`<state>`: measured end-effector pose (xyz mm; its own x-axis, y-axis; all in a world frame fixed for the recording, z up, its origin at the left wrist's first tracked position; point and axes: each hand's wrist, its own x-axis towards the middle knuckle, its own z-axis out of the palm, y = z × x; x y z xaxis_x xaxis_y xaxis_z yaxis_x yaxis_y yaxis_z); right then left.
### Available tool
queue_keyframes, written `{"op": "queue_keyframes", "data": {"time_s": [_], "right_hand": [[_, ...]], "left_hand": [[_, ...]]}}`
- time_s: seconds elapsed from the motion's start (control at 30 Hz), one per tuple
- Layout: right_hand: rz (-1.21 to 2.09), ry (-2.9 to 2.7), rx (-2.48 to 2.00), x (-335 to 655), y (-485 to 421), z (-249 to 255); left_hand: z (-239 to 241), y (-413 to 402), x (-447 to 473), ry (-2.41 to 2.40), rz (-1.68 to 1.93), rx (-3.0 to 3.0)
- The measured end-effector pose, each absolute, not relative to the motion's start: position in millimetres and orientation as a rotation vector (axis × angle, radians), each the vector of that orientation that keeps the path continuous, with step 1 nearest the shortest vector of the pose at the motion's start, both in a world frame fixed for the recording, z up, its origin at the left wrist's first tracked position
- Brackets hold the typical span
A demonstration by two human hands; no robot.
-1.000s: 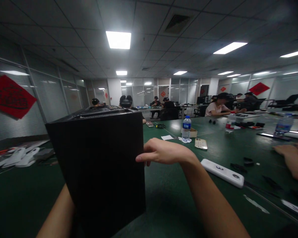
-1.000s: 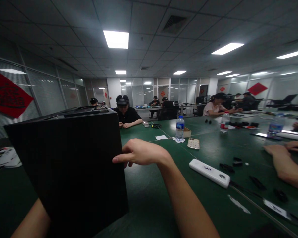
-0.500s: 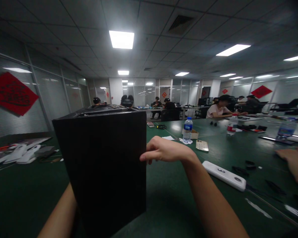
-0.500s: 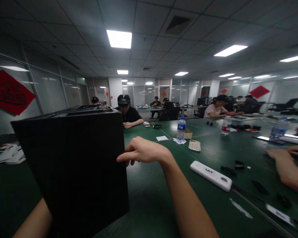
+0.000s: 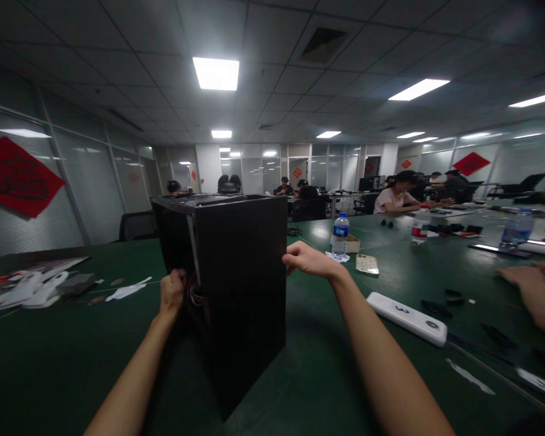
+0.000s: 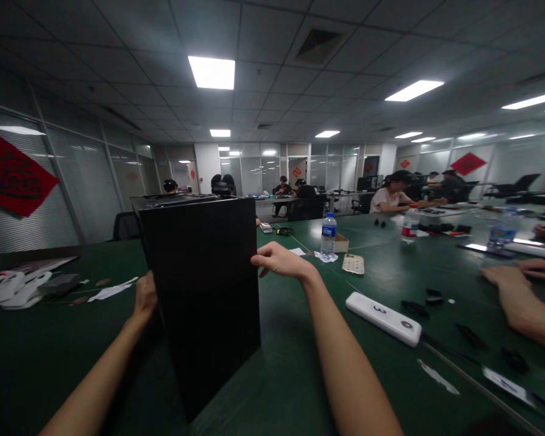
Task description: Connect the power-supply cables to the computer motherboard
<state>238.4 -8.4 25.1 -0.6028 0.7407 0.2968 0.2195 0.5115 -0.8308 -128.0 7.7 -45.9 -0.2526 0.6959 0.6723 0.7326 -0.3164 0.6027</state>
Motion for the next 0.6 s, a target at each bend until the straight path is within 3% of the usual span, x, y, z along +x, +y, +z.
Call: {"op": "queue_keyframes", "data": {"time_s": [0.4, 0.6], "right_hand": [[0.992, -1.663, -0.835, 251, 29, -22], [0.767, -1.397, -0.921, 232, 39, -27]], "left_hand": [[-65, 19, -100, -1.71, -1.652, -1.855], [-63, 11, -89, -1.648, -1.512, -1.944]]}}
